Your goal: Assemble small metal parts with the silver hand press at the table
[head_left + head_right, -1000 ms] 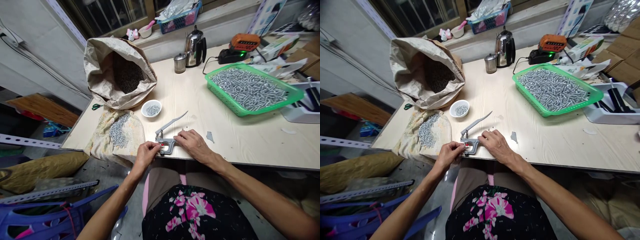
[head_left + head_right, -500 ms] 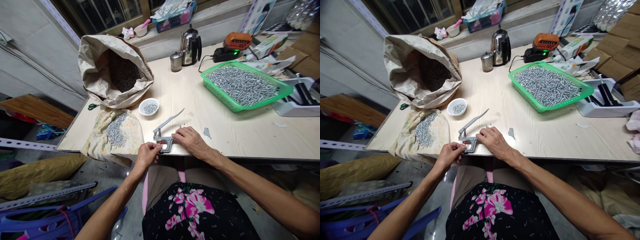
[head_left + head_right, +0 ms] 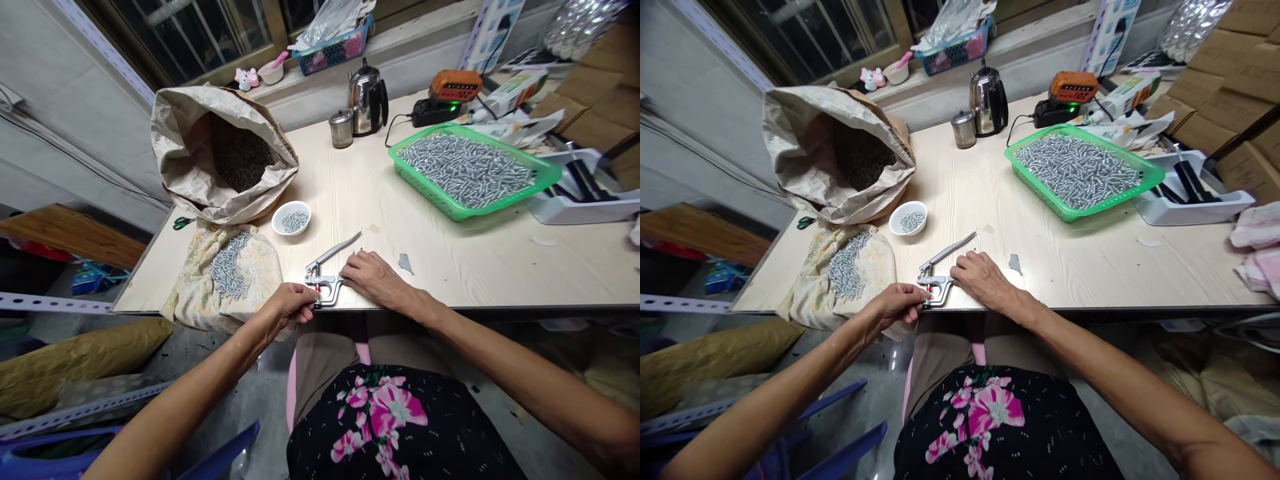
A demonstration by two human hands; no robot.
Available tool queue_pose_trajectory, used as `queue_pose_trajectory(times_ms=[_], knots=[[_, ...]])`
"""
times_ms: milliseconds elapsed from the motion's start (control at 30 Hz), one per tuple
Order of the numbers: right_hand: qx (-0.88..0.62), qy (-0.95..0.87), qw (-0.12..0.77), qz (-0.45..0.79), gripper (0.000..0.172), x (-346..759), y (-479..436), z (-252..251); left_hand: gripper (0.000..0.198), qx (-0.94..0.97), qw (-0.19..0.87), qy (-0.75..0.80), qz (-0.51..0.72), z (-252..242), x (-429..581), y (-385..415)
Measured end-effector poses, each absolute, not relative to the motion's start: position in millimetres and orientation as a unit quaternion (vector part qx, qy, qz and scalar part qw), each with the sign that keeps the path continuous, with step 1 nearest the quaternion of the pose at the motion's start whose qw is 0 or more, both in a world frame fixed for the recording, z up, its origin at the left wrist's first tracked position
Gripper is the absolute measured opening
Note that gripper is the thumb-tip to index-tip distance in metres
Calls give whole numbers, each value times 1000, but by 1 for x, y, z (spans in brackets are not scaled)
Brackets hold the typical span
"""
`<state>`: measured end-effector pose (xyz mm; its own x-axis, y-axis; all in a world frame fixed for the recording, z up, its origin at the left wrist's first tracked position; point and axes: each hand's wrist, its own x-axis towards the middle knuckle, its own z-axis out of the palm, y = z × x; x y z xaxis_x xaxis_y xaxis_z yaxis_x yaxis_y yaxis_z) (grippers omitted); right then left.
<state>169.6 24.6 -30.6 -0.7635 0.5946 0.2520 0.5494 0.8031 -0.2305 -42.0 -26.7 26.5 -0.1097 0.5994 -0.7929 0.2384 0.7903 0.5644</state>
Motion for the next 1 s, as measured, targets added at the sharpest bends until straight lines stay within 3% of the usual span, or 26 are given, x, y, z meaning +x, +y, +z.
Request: queue_pose_trajectory(times_ms=[133, 233, 300, 567, 833, 1000], knots=[[-299, -931, 164, 128, 36, 177, 40, -21, 16, 278, 608, 733, 125, 25, -43, -23], [-309, -937, 128, 104, 81, 177, 57, -17, 16, 279, 603, 736, 130, 25, -43, -23], [-305, -944, 78, 99, 100, 175, 67, -15, 13, 282, 599, 737, 133, 25, -43, -23], [-297, -948, 26, 106, 99, 177, 73, -7, 18, 283, 595, 743, 119, 23, -44, -22], [-303, -948, 29, 88, 70, 176, 73, -5, 24, 294, 589, 744, 116, 25, -43, -20], [-352, -932, 42, 80, 79, 174, 67, -6, 23, 298, 587, 745, 114, 25, -43, -20]])
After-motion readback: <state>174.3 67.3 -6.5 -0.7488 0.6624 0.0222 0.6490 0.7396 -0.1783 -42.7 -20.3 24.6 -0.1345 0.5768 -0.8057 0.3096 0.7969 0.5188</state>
